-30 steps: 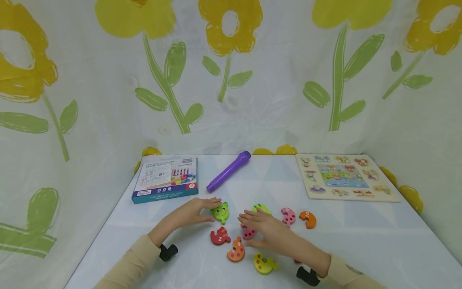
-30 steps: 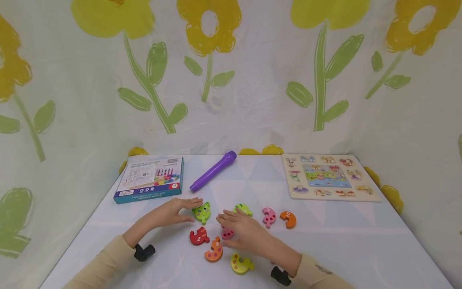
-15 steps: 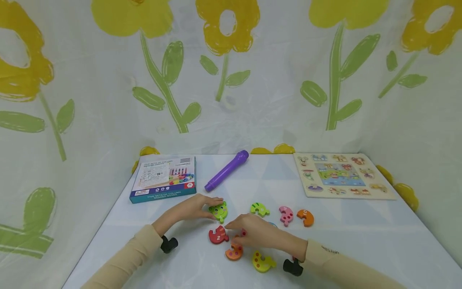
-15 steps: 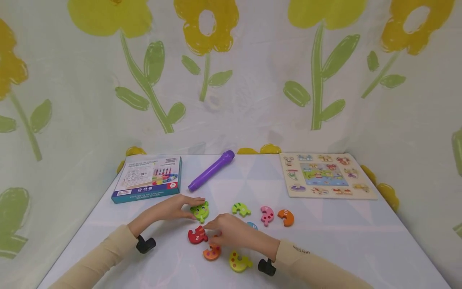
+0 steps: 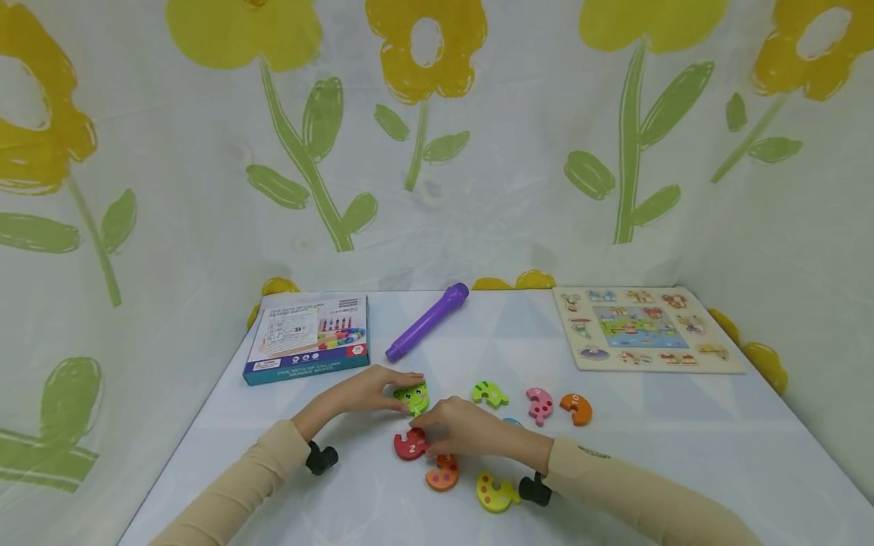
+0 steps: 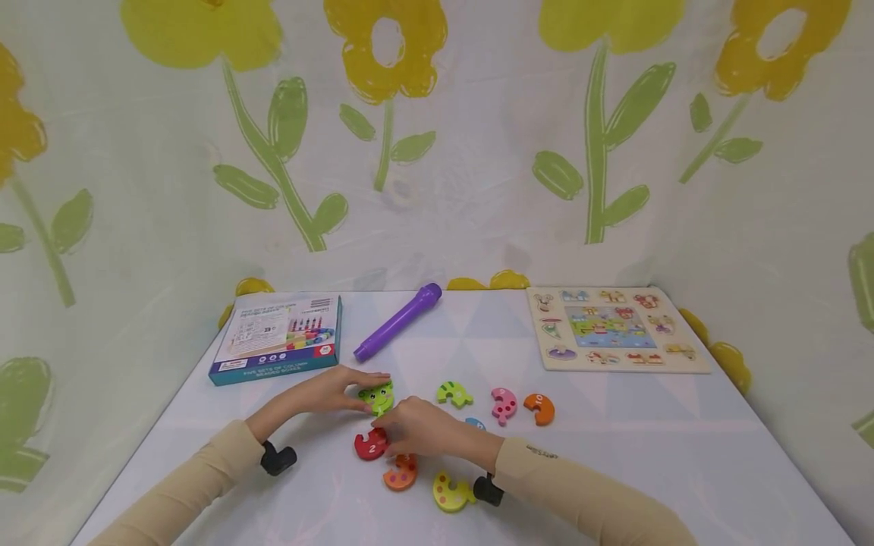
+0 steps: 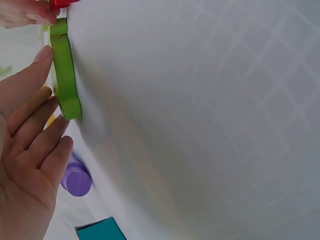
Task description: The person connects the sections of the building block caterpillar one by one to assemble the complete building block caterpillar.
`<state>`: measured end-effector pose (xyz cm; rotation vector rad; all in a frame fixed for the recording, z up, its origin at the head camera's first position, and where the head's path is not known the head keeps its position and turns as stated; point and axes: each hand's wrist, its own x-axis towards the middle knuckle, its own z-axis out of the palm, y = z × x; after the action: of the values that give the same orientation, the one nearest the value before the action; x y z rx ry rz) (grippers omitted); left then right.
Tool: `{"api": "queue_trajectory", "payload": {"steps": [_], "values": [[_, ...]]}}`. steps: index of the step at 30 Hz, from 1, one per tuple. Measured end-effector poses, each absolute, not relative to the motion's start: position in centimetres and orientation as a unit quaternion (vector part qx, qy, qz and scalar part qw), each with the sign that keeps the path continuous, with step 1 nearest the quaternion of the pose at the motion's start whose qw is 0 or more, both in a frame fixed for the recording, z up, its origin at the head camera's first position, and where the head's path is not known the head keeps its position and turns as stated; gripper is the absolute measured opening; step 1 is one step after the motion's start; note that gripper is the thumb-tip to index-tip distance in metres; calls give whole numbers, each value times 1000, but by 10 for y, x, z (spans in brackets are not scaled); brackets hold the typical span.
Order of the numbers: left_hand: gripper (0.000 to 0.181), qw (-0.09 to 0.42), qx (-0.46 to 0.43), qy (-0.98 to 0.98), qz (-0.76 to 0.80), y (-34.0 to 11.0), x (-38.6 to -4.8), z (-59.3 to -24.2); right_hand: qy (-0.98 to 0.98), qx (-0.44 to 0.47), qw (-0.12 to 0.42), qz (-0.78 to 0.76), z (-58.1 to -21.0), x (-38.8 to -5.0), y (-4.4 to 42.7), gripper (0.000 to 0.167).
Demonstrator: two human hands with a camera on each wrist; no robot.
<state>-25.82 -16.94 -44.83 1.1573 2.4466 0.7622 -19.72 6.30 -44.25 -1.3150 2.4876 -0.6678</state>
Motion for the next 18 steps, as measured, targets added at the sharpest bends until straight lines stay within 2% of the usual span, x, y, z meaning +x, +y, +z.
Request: {"api": "queue_trajectory", "payload": {"steps": [18], "values": [[55, 171, 385, 864, 277, -167, -256, -450, 866, -438, 100, -220, -446, -197, 60, 39]]}}
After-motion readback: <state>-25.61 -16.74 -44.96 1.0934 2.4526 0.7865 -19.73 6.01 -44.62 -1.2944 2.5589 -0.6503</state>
